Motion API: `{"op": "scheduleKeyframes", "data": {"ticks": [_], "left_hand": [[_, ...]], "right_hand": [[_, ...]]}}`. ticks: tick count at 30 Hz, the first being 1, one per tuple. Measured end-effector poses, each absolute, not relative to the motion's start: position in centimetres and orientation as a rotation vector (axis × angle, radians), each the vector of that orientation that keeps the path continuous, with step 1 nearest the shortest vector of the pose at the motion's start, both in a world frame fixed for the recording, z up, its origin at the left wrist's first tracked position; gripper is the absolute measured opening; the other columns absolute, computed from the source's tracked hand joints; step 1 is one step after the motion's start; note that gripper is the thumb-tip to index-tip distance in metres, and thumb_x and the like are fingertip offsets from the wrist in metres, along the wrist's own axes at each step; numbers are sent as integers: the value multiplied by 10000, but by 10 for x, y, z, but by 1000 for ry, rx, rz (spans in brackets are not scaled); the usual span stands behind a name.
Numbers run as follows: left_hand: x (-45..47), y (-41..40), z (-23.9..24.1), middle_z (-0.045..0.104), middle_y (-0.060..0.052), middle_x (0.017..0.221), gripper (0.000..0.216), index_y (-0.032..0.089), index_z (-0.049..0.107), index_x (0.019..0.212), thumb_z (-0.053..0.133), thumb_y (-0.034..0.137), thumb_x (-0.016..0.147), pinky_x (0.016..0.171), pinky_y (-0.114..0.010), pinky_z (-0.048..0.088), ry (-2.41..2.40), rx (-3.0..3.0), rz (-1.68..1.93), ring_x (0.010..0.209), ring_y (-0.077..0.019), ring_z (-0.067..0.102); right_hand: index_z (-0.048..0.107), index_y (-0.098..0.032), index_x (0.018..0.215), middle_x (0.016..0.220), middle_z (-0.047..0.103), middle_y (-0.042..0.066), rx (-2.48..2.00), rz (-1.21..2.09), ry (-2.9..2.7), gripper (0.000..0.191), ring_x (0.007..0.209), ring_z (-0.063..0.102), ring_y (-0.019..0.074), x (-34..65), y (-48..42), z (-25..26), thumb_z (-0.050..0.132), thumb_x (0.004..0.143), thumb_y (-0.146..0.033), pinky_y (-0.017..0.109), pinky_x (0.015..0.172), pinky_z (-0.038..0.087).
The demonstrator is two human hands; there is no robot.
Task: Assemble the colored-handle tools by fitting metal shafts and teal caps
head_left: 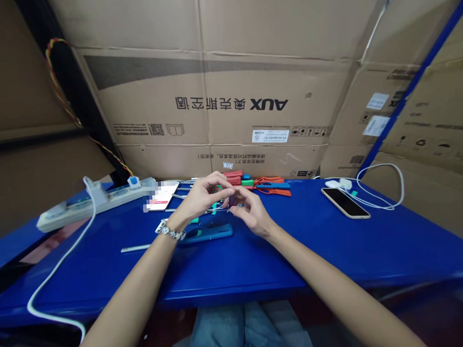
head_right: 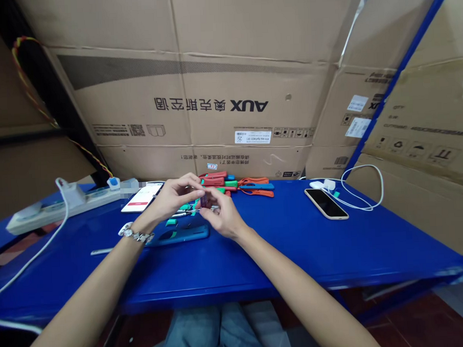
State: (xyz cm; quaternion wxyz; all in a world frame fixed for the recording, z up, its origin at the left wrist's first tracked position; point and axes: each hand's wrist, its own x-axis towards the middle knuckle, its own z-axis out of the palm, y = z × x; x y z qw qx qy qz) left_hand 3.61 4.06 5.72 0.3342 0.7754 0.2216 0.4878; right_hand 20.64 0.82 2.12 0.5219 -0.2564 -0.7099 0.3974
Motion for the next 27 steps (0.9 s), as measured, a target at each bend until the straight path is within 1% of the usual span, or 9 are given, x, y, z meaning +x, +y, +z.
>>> {"op": "scheduleKeyframes", "data": {"ticks": [2,4,8,11,15,19,21,24,27], "left_hand": [[38,39,53,580,-15,811,210,170,687,733,788,349,771,698,-280,448,575,1986,1338,773,-138,557],[40,37,51,560,-5,790,248,163,645,716,792,357,767,668,-263,436,582,1962,1365,750,-129,544],[42,31,51,588,-20,849,260,169,658,841,747,411,809,635,-251,441,639,1965,1321,739,-131,554],[39,28,53,611,-58,965,300,182,711,970,661,461,873,675,-272,471,617,2017,1262,807,-156,583],[36,28,53,582,-61,941,273,181,743,880,651,437,887,738,-287,473,558,2046,1250,895,-177,577],[40,32,49,558,-30,872,250,168,673,781,737,406,820,706,-282,448,593,1974,1337,806,-151,553],[45,32,47,544,-9,819,283,164,605,729,783,379,777,691,-271,432,606,1938,1402,758,-135,531],[48,30,46,547,4,794,313,166,567,733,805,370,752,677,-255,425,636,1915,1440,742,-126,525],[46,26,49,616,-40,914,275,176,655,911,710,435,838,699,-268,466,643,1971,1345,822,-157,577]], "right_hand": [[578,-205,1023,865,661,18,-648,897,-1591,358,705,602,134,201,8,19,750,760,-378,247,604,483],[555,-202,904,763,634,-13,-702,906,-1511,359,587,578,108,197,8,18,787,724,-408,227,521,464],[556,-194,804,634,597,-29,-726,997,-1547,353,479,552,105,199,9,20,749,758,-486,204,382,371],[627,-177,860,727,658,9,-657,990,-1691,306,517,572,102,207,8,26,686,826,-475,214,421,401],[670,-165,928,748,670,26,-620,951,-1838,302,535,569,104,212,6,30,576,911,-451,244,501,458],[628,-186,1097,842,694,30,-710,833,-1719,390,601,583,125,207,7,23,709,814,-441,252,542,468],[621,-190,989,792,676,11,-781,766,-1625,387,587,564,123,204,9,19,780,741,-441,244,532,449],[590,-190,797,697,628,-7,-819,745,-1615,322,559,541,121,203,11,17,757,759,-462,245,524,427],[626,-180,844,739,645,9,-782,747,-1737,260,587,547,125,208,11,20,670,844,-436,249,540,425]]}}
